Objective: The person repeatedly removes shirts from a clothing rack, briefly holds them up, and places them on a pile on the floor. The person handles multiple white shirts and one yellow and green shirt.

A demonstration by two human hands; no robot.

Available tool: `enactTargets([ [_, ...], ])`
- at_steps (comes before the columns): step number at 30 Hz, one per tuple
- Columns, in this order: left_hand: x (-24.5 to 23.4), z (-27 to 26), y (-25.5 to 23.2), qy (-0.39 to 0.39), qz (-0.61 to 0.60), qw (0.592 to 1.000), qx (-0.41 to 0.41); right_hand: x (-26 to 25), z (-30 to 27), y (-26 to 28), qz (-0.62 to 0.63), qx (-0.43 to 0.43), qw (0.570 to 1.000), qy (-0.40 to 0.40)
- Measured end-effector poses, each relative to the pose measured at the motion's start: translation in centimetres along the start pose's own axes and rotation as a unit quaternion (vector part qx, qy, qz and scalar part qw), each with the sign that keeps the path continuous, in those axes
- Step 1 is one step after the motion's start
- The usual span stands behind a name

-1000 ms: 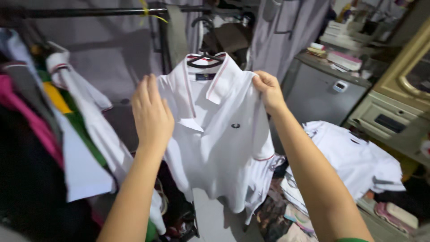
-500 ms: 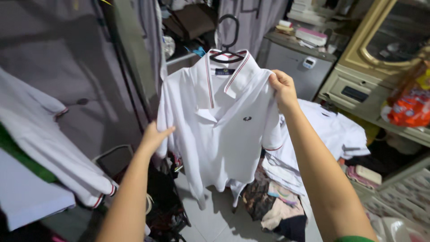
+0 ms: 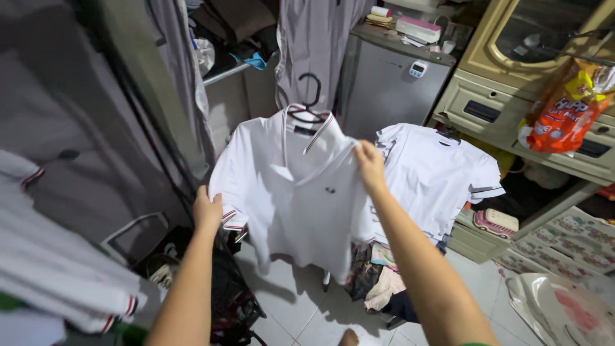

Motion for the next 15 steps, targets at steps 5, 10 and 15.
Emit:
enactTargets([
  [5, 3.7, 1.1, 0.2, -0.019, -0.053, 0.998, 0.008, 2.2, 0.2, -7.1, 0.009, 0.053, 0.998, -0.022],
  [10, 9.0, 3.1, 3.2, -0.005, -0.013, 1.000, -0.023, 3.9, 3.0, -15.6, -0.020, 0.078, 0.996, -0.031],
  [15, 14.2, 4.8, 8.0, -0.024, 0.010, 0.999, -0.031, 5.1, 5.5, -24.4, -0.055, 0.137, 0.989, -0.026],
])
Point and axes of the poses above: each hand's wrist, its own z-axis towards the middle knuckle, its own x-axis out of the palm, y = z × x, the point moved 9 cm from there along z, towards the middle knuckle, and after that the axes turned 13 degrees about -z, right-handed, at the moved point
